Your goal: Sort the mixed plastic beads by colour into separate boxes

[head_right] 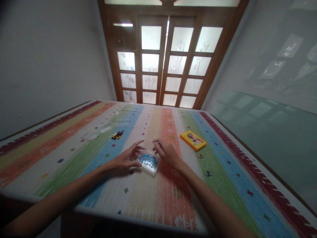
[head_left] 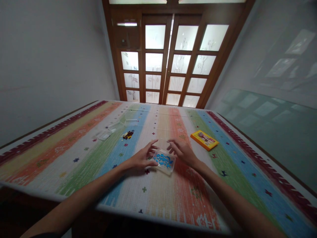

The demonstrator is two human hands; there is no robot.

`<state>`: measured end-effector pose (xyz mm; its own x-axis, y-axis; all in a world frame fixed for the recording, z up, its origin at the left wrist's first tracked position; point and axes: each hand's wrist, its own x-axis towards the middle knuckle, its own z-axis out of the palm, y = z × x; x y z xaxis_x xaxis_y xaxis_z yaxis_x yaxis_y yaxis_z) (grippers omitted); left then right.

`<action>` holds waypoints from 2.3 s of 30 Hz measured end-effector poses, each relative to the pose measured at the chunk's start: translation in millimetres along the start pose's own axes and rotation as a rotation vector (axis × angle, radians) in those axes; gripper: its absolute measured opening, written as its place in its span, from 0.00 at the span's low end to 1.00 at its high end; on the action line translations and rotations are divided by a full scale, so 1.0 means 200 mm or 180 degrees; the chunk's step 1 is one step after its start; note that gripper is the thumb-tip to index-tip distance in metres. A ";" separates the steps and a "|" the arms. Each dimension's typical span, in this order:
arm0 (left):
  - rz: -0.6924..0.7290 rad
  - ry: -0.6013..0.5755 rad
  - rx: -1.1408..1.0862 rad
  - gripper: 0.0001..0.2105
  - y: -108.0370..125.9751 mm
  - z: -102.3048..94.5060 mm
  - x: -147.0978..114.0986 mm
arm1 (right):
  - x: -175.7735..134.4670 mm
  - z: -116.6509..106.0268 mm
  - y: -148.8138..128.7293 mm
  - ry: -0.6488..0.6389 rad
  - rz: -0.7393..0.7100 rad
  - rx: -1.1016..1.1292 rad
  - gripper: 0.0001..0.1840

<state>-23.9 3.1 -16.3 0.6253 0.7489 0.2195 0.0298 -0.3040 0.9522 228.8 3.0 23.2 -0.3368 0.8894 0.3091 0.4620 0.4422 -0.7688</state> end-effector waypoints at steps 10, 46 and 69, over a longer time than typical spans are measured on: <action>-0.0161 -0.0245 -0.0075 0.41 0.13 -0.11 -0.06 | 0.06 0.02 -0.02 -0.0112 0.1584 0.2194 0.19; 0.0816 0.0522 0.4712 0.25 -0.01 -0.93 -0.20 | -0.04 0.09 0.22 -0.0342 0.1418 0.2177 0.25; -0.0022 0.0744 0.3516 0.27 -0.09 -0.59 0.41 | -0.06 0.09 0.20 -0.0408 0.1450 0.2131 0.28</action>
<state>-64.6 139.4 9.6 0.4647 0.8091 0.3598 0.7785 -0.5669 0.2694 237.4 9.2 -21.5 -0.3442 0.9270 -0.1492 0.0020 -0.1582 -0.9874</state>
